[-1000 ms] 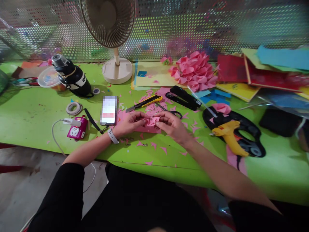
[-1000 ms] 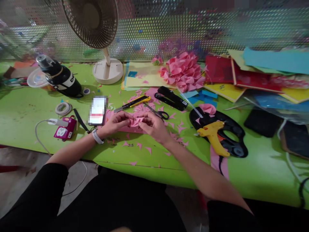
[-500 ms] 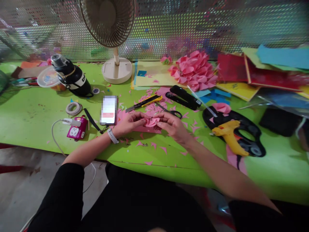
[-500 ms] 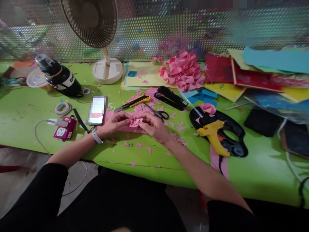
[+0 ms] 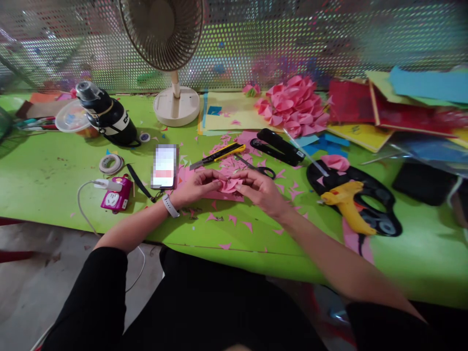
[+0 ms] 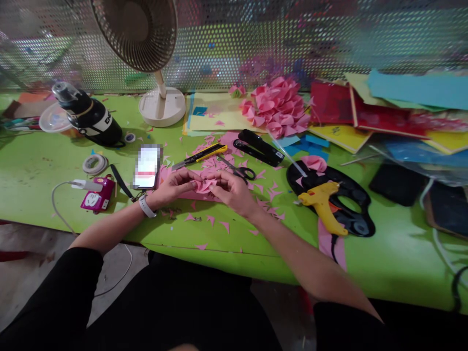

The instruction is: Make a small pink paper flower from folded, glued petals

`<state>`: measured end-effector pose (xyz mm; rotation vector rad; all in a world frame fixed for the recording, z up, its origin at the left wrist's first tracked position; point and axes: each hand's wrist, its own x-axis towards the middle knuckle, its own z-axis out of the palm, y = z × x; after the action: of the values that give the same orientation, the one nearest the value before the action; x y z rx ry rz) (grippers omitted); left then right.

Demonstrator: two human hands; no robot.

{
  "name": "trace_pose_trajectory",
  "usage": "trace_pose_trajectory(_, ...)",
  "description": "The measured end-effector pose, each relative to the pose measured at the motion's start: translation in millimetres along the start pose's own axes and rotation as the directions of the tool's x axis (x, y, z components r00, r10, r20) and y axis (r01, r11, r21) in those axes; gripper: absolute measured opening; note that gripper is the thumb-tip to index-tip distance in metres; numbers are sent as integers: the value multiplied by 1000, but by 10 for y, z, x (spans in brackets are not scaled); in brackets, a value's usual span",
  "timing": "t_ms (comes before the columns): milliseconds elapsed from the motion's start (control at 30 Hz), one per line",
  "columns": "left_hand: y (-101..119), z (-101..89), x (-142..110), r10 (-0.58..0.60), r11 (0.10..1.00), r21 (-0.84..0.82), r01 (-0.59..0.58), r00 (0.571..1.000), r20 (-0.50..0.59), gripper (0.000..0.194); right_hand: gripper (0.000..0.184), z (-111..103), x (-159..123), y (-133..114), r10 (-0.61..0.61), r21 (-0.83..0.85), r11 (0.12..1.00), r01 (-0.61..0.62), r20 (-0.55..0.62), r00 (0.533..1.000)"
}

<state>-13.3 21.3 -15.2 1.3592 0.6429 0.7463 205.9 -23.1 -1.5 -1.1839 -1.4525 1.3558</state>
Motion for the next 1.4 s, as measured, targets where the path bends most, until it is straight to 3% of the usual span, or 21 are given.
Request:
trace_pose_trajectory(267, -15, 42, -9, 76, 995, -55, -78, 996, -49, 39, 15, 51, -39, -46, -228, -327, 925, 192, -73, 971)
trace_pose_trajectory(400, -15, 54, -12, 101, 995, -15, -102, 991, -87, 34, 18, 47, -38, -52, -250, -338, 917, 212, -72, 966)
trace_pose_trajectory(467, 3, 60, -22, 153, 985, 101, -142, 983, -105, 28, 19, 42, -36, -17, -259, -329, 920, 214, -98, 961)
trace_pose_trajectory(533, 31, 55, -35, 269, 925, 307, -224, 956, -113, 22, 18, 45, -34, 24, -289, -328, 915, 237, -118, 950)
trace_pose_trajectory(633, 61, 26, -50, 470, 716, 599, -359, 882, -33, 16, 18, 65, -39, 64, -329, -334, 903, 269, -138, 934)
trace_pose_trajectory(733, 46, 7, -51, 546, 553, 728, -406, 836, 51, 14, 19, 89, -53, 84, -327, -335, 905, 262, -154, 933)
trace_pose_trajectory(833, 14, 21, -43, 589, 510, 751, -419, 807, 50, 11, 19, 103, -70, 111, -329, -314, 913, 259, -193, 925)
trace_pose_trajectory(900, 14, 43, -41, 614, 543, 723, -427, 790, 5, 10, 19, 109, -81, 130, -329, -286, 922, 260, -228, 916)
trace_pose_trajectory(967, 36, 67, -45, 595, 602, 691, -400, 802, -54, 9, 19, 114, -87, 137, -302, -252, 938, 240, -250, 920)
trace_pose_trajectory(1100, 70, 96, -55, 421, 804, 517, -294, 896, -144, 19, 16, 127, -79, 100, -238, -166, 966, 200, -253, 938)
trace_pose_trajectory(1200, 31, 99, -42, 219, 955, 222, -196, 972, -84, 27, 13, 129, -61, 61, -217, -114, 974, 195, -235, 947)
trace_pose_trajectory(1300, -19, 91, -22, 137, 990, 55, -133, 987, -81, 28, 14, 119, -43, 58, -201, -103, 978, 183, -201, 959)
trace_pose_trajectory(1400, -30, 75, -9, 127, 992, 2, -127, 985, -115, 29, 19, 96, -30, 82, -171, -121, 981, 154, -141, 975)
